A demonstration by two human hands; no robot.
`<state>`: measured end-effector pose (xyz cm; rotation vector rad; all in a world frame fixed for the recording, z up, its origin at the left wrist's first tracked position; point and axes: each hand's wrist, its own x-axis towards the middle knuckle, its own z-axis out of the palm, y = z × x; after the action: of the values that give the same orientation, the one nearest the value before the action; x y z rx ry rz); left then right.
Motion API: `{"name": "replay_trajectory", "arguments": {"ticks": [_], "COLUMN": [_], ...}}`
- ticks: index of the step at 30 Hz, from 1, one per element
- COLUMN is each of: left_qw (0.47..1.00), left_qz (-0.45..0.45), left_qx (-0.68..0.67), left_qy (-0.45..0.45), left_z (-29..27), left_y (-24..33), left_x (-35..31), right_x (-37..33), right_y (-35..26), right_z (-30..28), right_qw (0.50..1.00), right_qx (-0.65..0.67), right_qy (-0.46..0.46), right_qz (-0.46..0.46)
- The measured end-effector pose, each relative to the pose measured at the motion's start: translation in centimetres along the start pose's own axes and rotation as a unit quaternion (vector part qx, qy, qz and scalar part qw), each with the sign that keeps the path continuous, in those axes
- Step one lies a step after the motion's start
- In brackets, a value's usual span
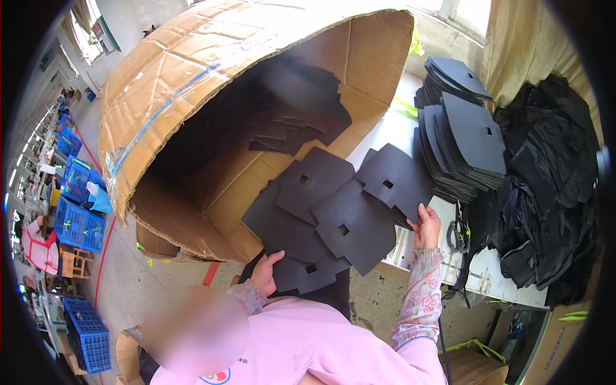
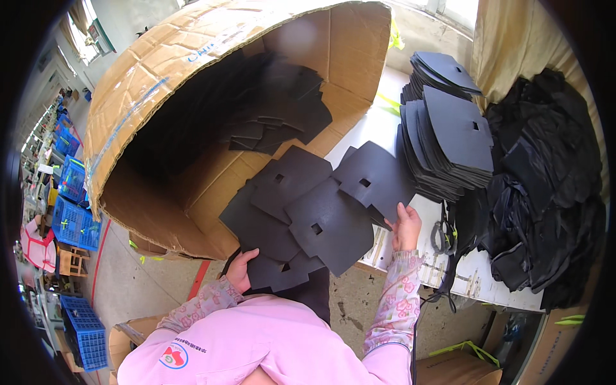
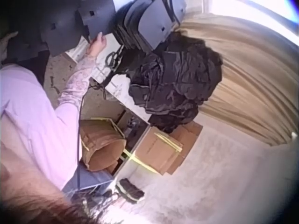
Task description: Sort and organize black plastic or rubber components from a large shipping box into neat stacks.
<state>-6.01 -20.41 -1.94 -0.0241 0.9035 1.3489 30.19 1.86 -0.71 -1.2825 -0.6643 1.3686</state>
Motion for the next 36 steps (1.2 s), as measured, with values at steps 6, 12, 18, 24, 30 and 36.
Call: {"name": "replay_trajectory", "arguments": {"ticks": [6, 12, 18, 24, 30, 36], "left_qw": [1.000, 0.999, 1.000, 1.000, 1.000, 0.997], "left_qz": [-0.014, -0.022, 0.016, 0.011, 0.003, -0.057], "left_qx": [-0.017, -0.033, 0.002, 0.014, 0.019, -0.050], "left_qy": [-0.001, 0.002, 0.016, 0.021, 0.002, -0.023], "left_z": [0.6, 1.4, 1.8, 0.0, 1.0, -0.1], "left_y": [0.4, 0.3, 0.7, 0.8, 1.3, 1.2], "left_x": [-0.5, -0.6, -1.6, -1.7, -2.9, -3.6], "right_x": [-5.0, -13.2, -15.7, -14.5, -6.5, -9.2], "right_y": [-3.0, 1.0, 1.4, -4.7, -4.8, -0.4], "right_z": [1.5, 3.0, 3.7, 3.9, 2.2, 8.6], "right_qw": [0.828, 0.900, 0.984, 0.983, 0.944, 0.777], "right_qx": [-0.515, -0.431, 0.056, 0.004, -0.201, -0.524], "right_qy": [0.114, -0.066, -0.115, -0.184, 0.035, -0.037], "right_qz": [-0.189, 0.009, 0.127, -0.001, -0.261, -0.348]}}
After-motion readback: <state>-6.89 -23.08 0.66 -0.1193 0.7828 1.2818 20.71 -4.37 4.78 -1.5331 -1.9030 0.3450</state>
